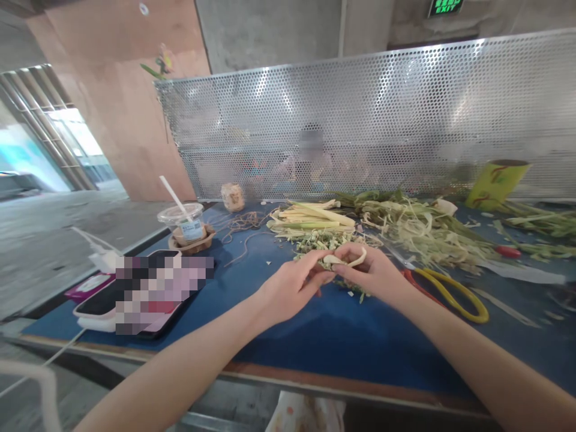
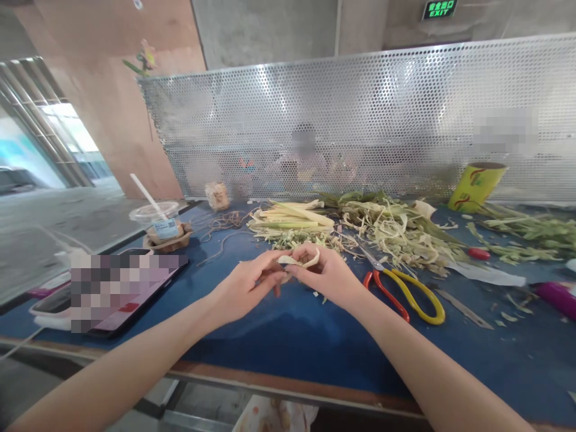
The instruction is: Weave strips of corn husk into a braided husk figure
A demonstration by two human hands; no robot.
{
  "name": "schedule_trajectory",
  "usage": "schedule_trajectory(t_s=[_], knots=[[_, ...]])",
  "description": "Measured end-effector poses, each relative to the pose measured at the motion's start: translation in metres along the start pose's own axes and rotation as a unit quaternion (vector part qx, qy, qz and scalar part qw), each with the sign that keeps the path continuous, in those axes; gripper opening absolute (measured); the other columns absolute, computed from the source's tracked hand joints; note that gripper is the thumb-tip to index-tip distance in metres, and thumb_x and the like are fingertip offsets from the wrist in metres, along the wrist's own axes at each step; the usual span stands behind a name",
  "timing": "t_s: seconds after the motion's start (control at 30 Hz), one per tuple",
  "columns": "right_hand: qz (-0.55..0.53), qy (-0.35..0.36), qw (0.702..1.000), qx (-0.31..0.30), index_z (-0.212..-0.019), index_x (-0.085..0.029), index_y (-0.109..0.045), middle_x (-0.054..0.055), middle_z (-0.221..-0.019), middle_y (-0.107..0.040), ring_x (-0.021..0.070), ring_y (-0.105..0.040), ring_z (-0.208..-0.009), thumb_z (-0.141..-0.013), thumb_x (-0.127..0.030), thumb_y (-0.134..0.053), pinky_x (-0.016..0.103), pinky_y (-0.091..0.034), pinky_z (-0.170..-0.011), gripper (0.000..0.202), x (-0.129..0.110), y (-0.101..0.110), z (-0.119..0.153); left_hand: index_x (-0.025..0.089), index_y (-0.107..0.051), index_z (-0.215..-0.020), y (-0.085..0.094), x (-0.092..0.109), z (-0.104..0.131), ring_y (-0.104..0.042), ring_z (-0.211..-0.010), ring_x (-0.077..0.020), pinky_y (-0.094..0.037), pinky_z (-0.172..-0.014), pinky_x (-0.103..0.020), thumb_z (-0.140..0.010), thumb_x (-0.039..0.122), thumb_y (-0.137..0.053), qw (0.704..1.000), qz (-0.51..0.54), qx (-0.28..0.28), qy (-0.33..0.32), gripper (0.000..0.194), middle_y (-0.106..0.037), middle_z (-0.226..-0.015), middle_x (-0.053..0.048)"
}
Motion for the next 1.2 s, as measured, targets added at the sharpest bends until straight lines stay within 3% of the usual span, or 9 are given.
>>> schedule_trajectory(t_s=[0.1,0.23,0.37,0.5,0.77,0.87,0.93,1.07,1.2], knots=[[0.031,-0.002,0.999,-0.016,-0.072,-0.017,-0.054,-0.003,-0.062,-0.048,0.0058,-0.038,-0.048,-0.073,-0.033,-0.058,0.019,-0.032,-0.044,0.017,0.000,-0.002,0.000,0.019,-0.052,-0.101,0.006,0.003,-0.001,-0.057,-0.067,-0.0138,-0.040,-0.065,-0.024,-0.087,0.034,-0.037,0.993,-0.113,0.021,-0.026,0.026,-0.060,-0.077,-0.002],[0.014,-0.012,0.999,-0.030,-0.074,-0.016,-0.059,0.000,-0.064,-0.055,0.0083,-0.044,-0.051,-0.072,-0.034,-0.059,0.020,-0.035,-0.046,0.018,0.000,-0.005,0.002,0.018,-0.051,-0.086,0.008,0.005,-0.001,-0.053,-0.064,-0.0116,-0.038,-0.062,-0.022,-0.087,0.032,-0.035,0.991,-0.128,0.016,-0.044,0.022,-0.055,-0.072,-0.001],[0.002,0.000,0.999,-0.032,-0.071,-0.016,-0.062,0.002,-0.065,-0.059,0.0093,-0.048,-0.051,-0.073,-0.032,-0.058,0.021,-0.038,-0.047,0.017,-0.005,-0.007,0.004,0.016,-0.049,-0.072,0.007,0.003,-0.002,-0.051,-0.059,-0.0084,-0.039,-0.060,-0.020,-0.087,0.031,-0.035,0.999,0.040,0.001,-0.036,0.026,-0.052,-0.069,0.000],[-0.018,0.000,1.000,-0.005,-0.069,-0.016,-0.062,0.000,-0.057,-0.058,0.0087,-0.048,-0.045,-0.074,-0.034,-0.057,0.021,-0.039,-0.045,0.019,-0.005,-0.004,0.005,0.015,-0.047,-0.069,0.005,-0.005,-0.005,-0.046,-0.054,-0.0063,-0.037,-0.052,-0.019,-0.085,0.033,-0.040,0.975,0.220,0.009,0.008,0.025,-0.050,-0.066,0.001],[-0.022,-0.001,1.000,0.022,-0.061,-0.017,-0.062,0.000,-0.051,-0.057,0.0092,-0.048,-0.045,-0.076,-0.037,-0.056,0.021,-0.038,-0.045,0.026,0.000,-0.001,0.006,0.015,-0.046,-0.068,0.010,-0.005,-0.006,-0.044,-0.053,-0.0059,-0.035,-0.050,-0.019,-0.085,0.032,-0.041,0.966,0.256,0.031,-0.006,0.025,-0.049,-0.065,0.001],[-0.009,-0.003,1.000,0.025,-0.062,-0.017,-0.060,-0.001,-0.050,-0.055,0.0087,-0.045,-0.042,-0.076,-0.038,-0.055,0.021,-0.036,-0.042,0.026,-0.001,0.002,0.005,0.015,-0.050,-0.073,0.014,-0.003,-0.005,-0.050,-0.057,-0.0089,-0.040,-0.052,-0.021,-0.087,0.032,-0.035,0.988,0.144,0.036,-0.035,0.027,-0.053,-0.067,-0.001],[0.011,0.003,0.998,0.056,-0.068,-0.017,-0.059,-0.001,-0.051,-0.055,0.0094,-0.046,-0.043,-0.076,-0.038,-0.054,0.022,-0.037,-0.043,0.023,-0.001,0.010,0.003,0.015,-0.055,-0.087,0.018,0.004,-0.004,-0.056,-0.077,-0.0145,-0.045,-0.069,-0.028,-0.088,0.030,-0.033,0.993,-0.022,0.050,-0.104,0.027,-0.060,-0.083,-0.007],[0.063,0.036,0.981,0.182,-0.079,-0.020,-0.053,0.000,-0.066,-0.055,0.0118,-0.051,-0.059,-0.081,-0.036,-0.048,0.025,-0.043,-0.057,0.018,-0.008,0.034,0.004,0.028,-0.046,-0.122,0.015,0.017,0.003,-0.027,-0.124,-0.0339,-0.027,-0.095,-0.051,-0.084,0.034,-0.043,0.902,-0.345,0.098,-0.240,0.038,-0.031,-0.137,-0.012],[-0.021,0.041,0.987,0.156,-0.085,-0.023,-0.045,-0.001,-0.075,-0.052,0.0125,-0.054,-0.069,-0.077,-0.038,-0.054,0.026,-0.046,-0.064,0.019,-0.015,0.032,0.004,0.046,-0.035,-0.125,-0.008,0.019,0.010,-0.004,-0.129,-0.0437,-0.018,-0.094,-0.062,-0.078,0.041,-0.050,0.804,-0.498,0.066,-0.319,0.050,-0.023,-0.143,0.004]])
Point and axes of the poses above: each hand's wrist, its own z-axis away from the middle knuckle, its own y-axis out of the back of the hand, x = y × z, the point moved 7 cm from there along -z, towards the middle knuckle
